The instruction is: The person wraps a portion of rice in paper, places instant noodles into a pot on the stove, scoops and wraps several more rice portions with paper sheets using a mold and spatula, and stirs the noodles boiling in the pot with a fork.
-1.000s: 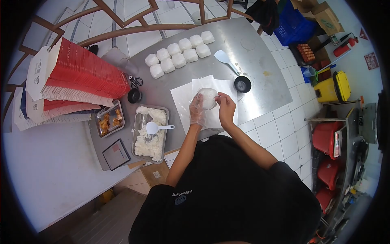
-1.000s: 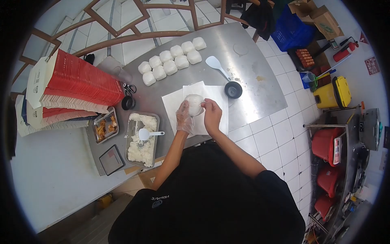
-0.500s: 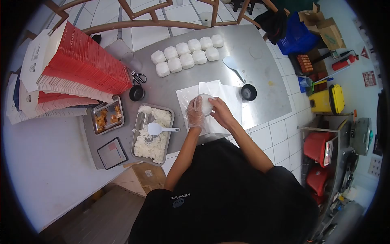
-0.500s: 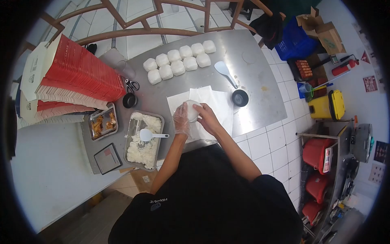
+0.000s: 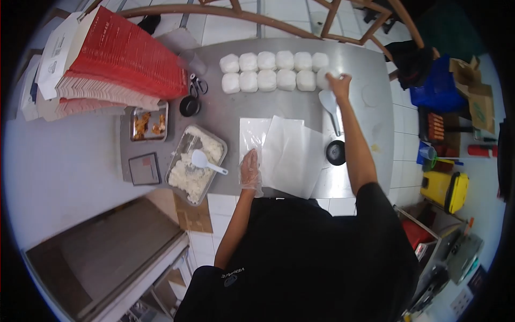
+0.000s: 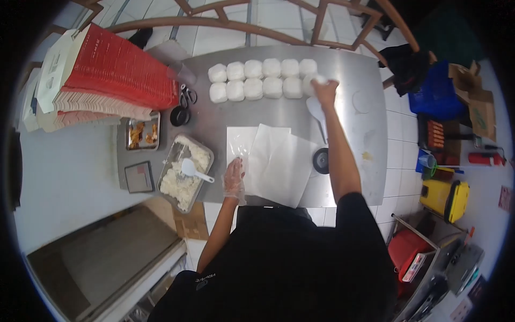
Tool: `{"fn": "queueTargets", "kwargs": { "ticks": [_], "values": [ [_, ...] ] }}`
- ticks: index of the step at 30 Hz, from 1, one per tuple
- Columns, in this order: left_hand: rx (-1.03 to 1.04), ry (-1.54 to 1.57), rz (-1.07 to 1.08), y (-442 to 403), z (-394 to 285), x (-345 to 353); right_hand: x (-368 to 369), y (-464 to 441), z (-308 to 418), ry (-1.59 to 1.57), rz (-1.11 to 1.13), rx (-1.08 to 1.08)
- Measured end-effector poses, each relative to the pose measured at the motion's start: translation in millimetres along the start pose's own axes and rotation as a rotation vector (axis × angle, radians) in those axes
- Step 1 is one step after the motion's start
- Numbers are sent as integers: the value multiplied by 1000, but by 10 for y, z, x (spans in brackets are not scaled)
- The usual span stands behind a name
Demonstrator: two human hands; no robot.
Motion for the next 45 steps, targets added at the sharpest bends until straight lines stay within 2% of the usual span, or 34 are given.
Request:
{"fn": "queueTargets", "kwargs": {
  "ticks": [1,2,3,4,5,6,7,9,10,13,15,17,18,20,22,23,24,25,26,28,29,30,31,32,33,34,36,37,38,40,41,42,43,45],
  "values": [
    [-131,71,-76,166,71,-26,28,-112,-35,33,78,50],
    [-144,76,-110,311,142,-30,50,-226,-64,73,156,88],
    [-184,50,-132,428,228,-25,145,-359,-336,144,117,-20],
    [-222,33,-158,534,325,-4,204,-556,-625,23,251,-16],
    [-200,-20,-158,613,437,18,113,-454,-451,-31,324,79],
    [-205,6,-205,661,514,50,-34,-337,-237,10,495,171],
    [-217,-22,-228,740,593,83,-39,-324,-291,-25,536,173],
    [-237,-27,-280,863,666,152,36,-298,-231,-59,496,208],
    [-217,-19,-289,901,639,170,92,-331,-269,-43,532,196],
    [-177,28,-342,1073,625,191,168,-420,-372,-64,449,103],
    [-110,44,-399,1243,735,156,155,-423,-434,4,281,165],
    [-111,132,-465,1545,780,150,120,-350,-472,231,114,-6],
    [-100,151,-504,1713,963,129,131,-117,-355,234,151,-41],
    [-80,196,-580,2084,1388,109,126,635,37,461,-52,-700],
    [-80,158,-649,2550,1836,180,285,1435,223,116,464,-673],
    [-64,183,-680,2784,2112,246,411,1872,217,176,608,-849],
    [-142,178,-747,3052,2439,340,594,2413,118,-7,860,-669],
    [-223,172,-809,3342,2791,452,622,3065,166,33,1093,-724],
    [-295,130,-832,3654,3179,604,803,3608,-87,-29,1303,-630],
    [-462,153,-849,4402,3786,1025,635,4804,-275,147,1679,-673],
    [-505,175,-872,4753,4454,1334,464,5262,-426,275,1873,-707],
    [-584,73,-820,5172,4786,1658,322,5629,-597,418,2075,-758],
    [-561,-209,-807,5607,4950,2023,288,5841,-954,577,2142,-885],
    [-717,-187,-802,6020,5274,2373,299,6012,-1372,697,2193,-1023],
    [-776,245,-1068,6460,5438,2809,250,6008,-1876,828,2225,-1178],
    [-825,334,-1201,6848,5531,3238,236,6015,-2365,969,2252,-1370],
    [-880,738,-1629,7565,5604,4165,280,5758,-3250,1229,2277,-1967],
    [-1033,743,-1733,7920,5414,4510,521,5370,-3802,1142,2246,-2528],
    [-1093,830,-1857,8228,5217,4890,434,5705,-3526,1453,2328,-2238],
    [-1237,777,-1837,8585,5026,5506,294,6366,-3294,1788,2349,-1655],
    [-1275,861,-1917,8616,5070,5850,130,6812,-3173,1897,2292,-1358],
    [-1455,860,-1662,8525,5232,6193,10,7173,-3114,1966,2201,-1107],
    [-1597,834,-1389,8453,5363,6507,-118,7593,-3099,2003,2129,-985],
    [-1617,839,-1515,7843,5670,7020,-519,8503,-3117,2047,1990,-903]
  ]
}}
Point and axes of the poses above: each hand's wrist, its own y-axis away from the middle knuckle, its own x-axis out of the palm, z = x × y, the point moved 2 cm from there along -y, towards the middle knuckle, and after that the axes turned 8 degrees about z, right-handed, at the moved point
